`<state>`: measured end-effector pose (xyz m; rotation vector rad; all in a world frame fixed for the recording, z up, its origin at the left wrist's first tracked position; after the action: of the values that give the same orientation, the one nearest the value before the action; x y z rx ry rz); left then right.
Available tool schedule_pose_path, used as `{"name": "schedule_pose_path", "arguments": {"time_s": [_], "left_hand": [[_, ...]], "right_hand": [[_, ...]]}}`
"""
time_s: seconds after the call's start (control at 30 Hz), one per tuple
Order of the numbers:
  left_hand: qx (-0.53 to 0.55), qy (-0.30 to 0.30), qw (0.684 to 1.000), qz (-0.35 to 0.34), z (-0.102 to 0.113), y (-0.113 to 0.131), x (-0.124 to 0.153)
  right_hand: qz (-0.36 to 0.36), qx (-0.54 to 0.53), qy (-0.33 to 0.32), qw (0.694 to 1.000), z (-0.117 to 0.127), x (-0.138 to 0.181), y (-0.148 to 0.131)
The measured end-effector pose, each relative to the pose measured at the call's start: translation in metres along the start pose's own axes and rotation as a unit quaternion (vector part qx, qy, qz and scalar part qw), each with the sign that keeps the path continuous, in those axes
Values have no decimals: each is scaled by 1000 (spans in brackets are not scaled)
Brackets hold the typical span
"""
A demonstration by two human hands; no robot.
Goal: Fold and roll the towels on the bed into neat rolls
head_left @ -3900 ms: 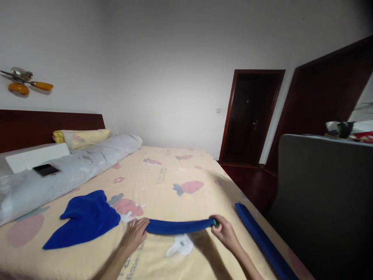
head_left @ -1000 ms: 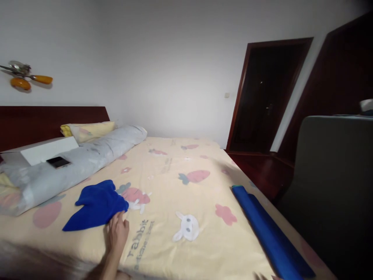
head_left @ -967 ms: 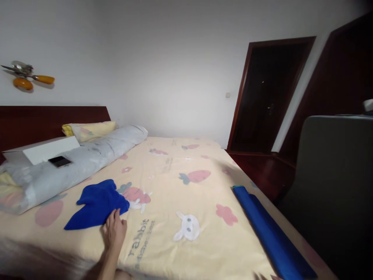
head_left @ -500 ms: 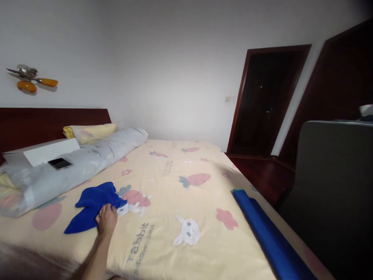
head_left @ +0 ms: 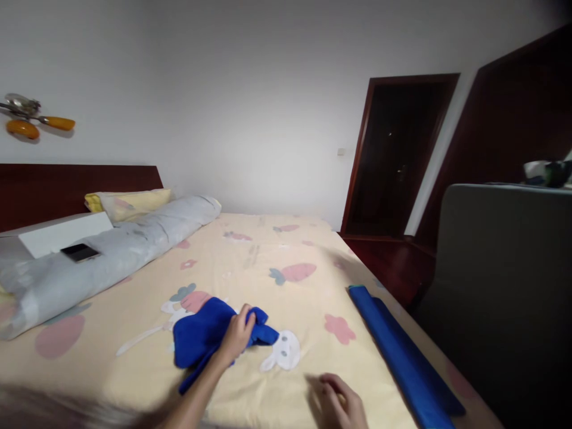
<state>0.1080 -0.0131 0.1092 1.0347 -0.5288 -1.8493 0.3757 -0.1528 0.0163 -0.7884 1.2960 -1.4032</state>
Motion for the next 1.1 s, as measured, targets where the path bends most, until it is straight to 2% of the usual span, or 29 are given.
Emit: {"name": "schedule_pose_path", "arguments": {"time_s": [0.03, 0.1, 0.17, 0.23, 0.33, 0.4, 0.5, 0.63, 0.7, 0.77, 0.87, 0.93, 1.1], "left_hand": [[28, -16, 999, -3, -15, 14, 5], [68, -32, 997, 1, -41, 34, 16], [91, -43, 995, 18, -63, 42, 27], [104, -62, 991, 47, -80, 37, 37], [123, -108, 981, 104, -96, 12, 52], [132, -125, 975, 131, -100, -7, 60], [142, -131, 970, 150, -104, -26, 67], [228, -143, 946, 181, -108, -24, 63], [297, -137, 922, 207, -106, -21, 56], [347, -95, 901, 242, -99, -23, 47], [354, 19, 885, 302, -78, -38, 31], [340, 68, 882, 320, -60, -50, 20], [318, 81, 896, 300, -18, -79, 3]], "right_hand": [[-20, -43, -52, 998, -17, -7, -8], [-63, -124, -113, 984, -45, -18, -18], [-99, -191, -121, 969, -66, -29, -19], [-102, -231, -86, 964, -78, -38, -15], [-61, -259, -14, 964, -84, -47, -5], [-48, -265, 0, 963, -84, -50, 2], [-38, -243, -18, 969, -79, -49, 8], [-23, -221, -84, 971, -66, -50, -2], [-24, -207, -128, 970, -56, -55, -11], [-31, -182, -142, 973, -46, -63, -17], [-30, -142, -91, 985, -32, -80, -17], [-23, -121, -46, 991, -24, -92, -12], [-36, -95, 30, 994, 0, -118, 3]]}}
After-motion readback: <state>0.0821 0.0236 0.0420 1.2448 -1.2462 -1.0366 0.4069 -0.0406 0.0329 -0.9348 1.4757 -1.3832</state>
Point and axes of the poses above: each hand's wrist, its own x-axis away from the middle knuckle, its own z-axis out of the back of the hand, y = z × x, the point moved 1 cm from there along -x, towards the middle knuckle, and after that the axes turned 3 degrees about x, right-handed, at the moved point
